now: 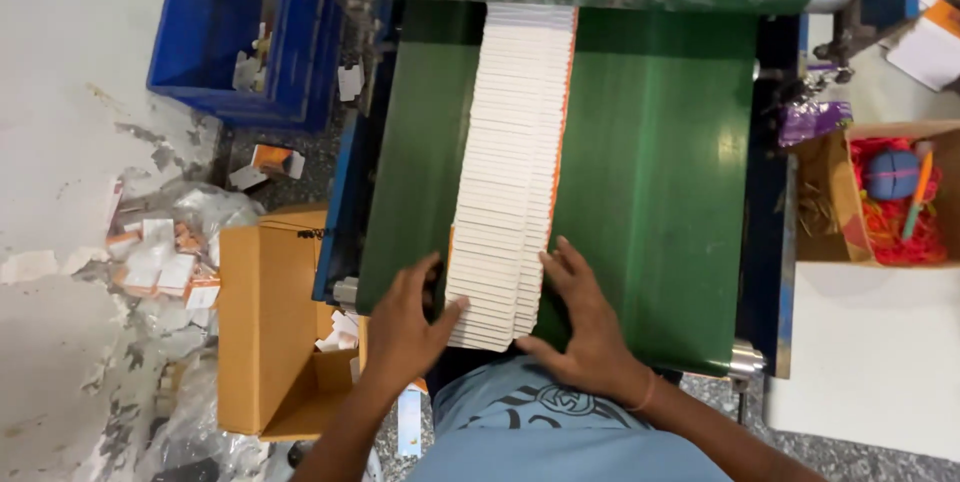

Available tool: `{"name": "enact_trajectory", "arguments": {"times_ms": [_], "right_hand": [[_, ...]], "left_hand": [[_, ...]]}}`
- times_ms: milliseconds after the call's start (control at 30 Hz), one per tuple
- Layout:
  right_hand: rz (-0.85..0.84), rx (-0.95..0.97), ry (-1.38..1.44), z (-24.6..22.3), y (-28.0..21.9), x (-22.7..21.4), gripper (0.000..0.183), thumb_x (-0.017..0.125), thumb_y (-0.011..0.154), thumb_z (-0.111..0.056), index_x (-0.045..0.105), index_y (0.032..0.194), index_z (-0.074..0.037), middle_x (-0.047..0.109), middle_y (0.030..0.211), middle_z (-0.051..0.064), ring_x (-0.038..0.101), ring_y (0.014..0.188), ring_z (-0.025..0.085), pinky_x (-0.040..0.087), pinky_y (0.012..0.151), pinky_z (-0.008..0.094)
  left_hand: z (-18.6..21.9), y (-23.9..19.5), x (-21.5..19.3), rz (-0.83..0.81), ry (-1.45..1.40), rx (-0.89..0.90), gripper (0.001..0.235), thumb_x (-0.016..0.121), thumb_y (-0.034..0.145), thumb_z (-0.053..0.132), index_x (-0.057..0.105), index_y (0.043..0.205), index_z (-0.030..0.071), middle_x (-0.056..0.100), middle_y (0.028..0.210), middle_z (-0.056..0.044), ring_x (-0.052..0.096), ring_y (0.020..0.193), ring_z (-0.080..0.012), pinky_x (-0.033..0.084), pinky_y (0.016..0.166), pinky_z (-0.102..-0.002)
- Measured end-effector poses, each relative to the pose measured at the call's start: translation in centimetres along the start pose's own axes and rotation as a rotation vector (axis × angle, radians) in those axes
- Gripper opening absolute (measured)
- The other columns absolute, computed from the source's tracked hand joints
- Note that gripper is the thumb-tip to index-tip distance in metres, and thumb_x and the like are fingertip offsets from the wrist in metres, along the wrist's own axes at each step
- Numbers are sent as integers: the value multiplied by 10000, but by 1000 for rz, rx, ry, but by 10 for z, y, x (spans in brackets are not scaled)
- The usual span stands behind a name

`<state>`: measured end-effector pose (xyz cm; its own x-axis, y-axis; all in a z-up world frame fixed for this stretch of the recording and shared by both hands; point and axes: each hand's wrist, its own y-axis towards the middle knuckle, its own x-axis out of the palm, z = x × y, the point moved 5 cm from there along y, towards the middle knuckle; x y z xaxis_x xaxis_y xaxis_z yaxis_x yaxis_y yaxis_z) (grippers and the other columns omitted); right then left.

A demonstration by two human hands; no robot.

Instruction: Picking up flattened cardboard cartons from a conveyor belt, opening them, and organizing them on a table.

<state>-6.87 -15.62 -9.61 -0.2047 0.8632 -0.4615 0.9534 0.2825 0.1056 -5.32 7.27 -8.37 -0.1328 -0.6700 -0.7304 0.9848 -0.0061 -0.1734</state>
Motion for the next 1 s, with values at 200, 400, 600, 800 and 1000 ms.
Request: {"name": "enact_trajectory", "arguments": {"times_ms": [200, 400, 600, 800, 1000], "right_hand": [[122, -146, -291, -2, 13, 33, 1034, 789, 786, -517, 287, 1575, -76, 191, 1615, 359, 380, 1413, 519, 360, 1074, 563], [267, -124, -324, 17, 67, 16, 1055, 766, 817, -521, 243, 1590, -28, 215, 1589, 380, 357, 1422, 537, 355, 1117, 584], [418, -144, -373, 47, 183, -15, 1008, 852, 812, -461, 333, 1578, -61, 372, 1557, 314, 405, 1435, 510, 403, 1150, 560], [385, -193, -420, 65, 193, -14, 1087, 876, 707, -471, 342, 1554, -48, 412, 1478, 325, 426, 1356, 493, 389, 1112, 575], [355, -236, -385, 60, 196, -17, 1057, 883, 697, -428, 360, 1540, -64, 474, 1438, 280, 443, 1330, 473, 407, 1104, 548]], "left_hand": [[-39, -9, 62, -93, -741, -117, 759, 749, 868, 169, 359, 1504, 30, 560, 1376, -173, 613, 1062, -193, 528, 880, -348], [-51, 75, 97, -103, -952, -117, 667, 772, 870, 169, 453, 1425, -14, 666, 1263, -168, 651, 1136, -214, 545, 972, -352], [-3, 225, 81, -239, -1380, -71, 619, 757, 864, 211, 518, 1404, 23, 665, 1254, -134, 655, 1133, -246, 542, 963, -392], [-20, 264, 88, -18, -1131, 181, 658, 738, 904, 192, 477, 1486, 29, 612, 1381, -118, 592, 1256, -228, 494, 1057, -376], [-7, 250, 73, -81, -1156, 163, 734, 706, 910, 172, 382, 1556, 46, 519, 1482, -138, 519, 1343, -237, 433, 1116, -376]]}}
